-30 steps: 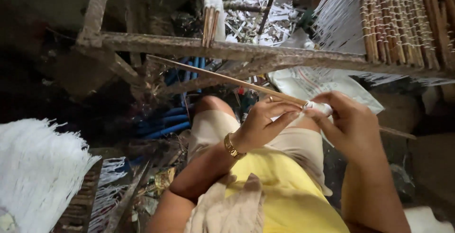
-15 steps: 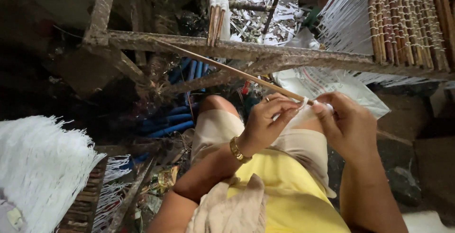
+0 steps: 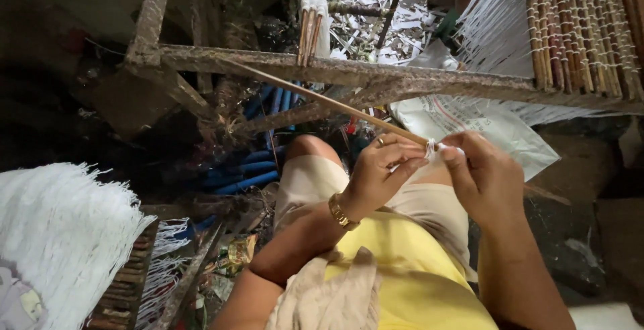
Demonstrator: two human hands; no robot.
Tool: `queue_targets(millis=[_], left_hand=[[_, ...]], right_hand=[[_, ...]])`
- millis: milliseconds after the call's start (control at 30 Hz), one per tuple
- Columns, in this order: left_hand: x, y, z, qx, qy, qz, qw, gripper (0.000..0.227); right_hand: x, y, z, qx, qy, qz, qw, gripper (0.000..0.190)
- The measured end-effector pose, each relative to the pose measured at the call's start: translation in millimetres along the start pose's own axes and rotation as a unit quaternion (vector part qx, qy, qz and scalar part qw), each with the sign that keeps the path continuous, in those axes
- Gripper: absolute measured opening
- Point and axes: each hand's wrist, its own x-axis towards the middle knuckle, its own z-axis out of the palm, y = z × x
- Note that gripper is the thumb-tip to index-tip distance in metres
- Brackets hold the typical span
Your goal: Tying multiple white threads onto a wooden stick to prepare them for a manufacturing process.
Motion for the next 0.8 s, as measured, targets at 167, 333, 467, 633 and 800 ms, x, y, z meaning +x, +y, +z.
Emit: queue_targets(millis=[167, 333, 467, 633, 800], left_hand=[[-2, -4, -5, -0.037, -0.005, -0.026, 0.999, 0.014], [7, 0, -22, -0.096, 0.037, -0.062, 0.993, 0.017], [5, -4, -13, -0.056, -0.018, -0.001, 0.998, 0.018], [4, 1, -8, 0.005, -0.056, 0.008, 0.998, 0.021], [3, -12, -20, -0.039, 0.036, -0.046, 0.998, 0.037]], right_hand=[[-3, 9, 9, -0.076, 0.08, -0.012, 0.994, 0.035], [-7, 24, 8, -0.086, 0.108, 0.013, 0.99, 0.028], [-3, 11, 0, -0.01, 0.042, 0.029, 0.999, 0.041], [-5, 14, 15, -0.069, 0.073, 0.02, 0.995, 0.037], [-4, 32, 15, -0.151, 0.154, -0.003, 0.976, 0.032]])
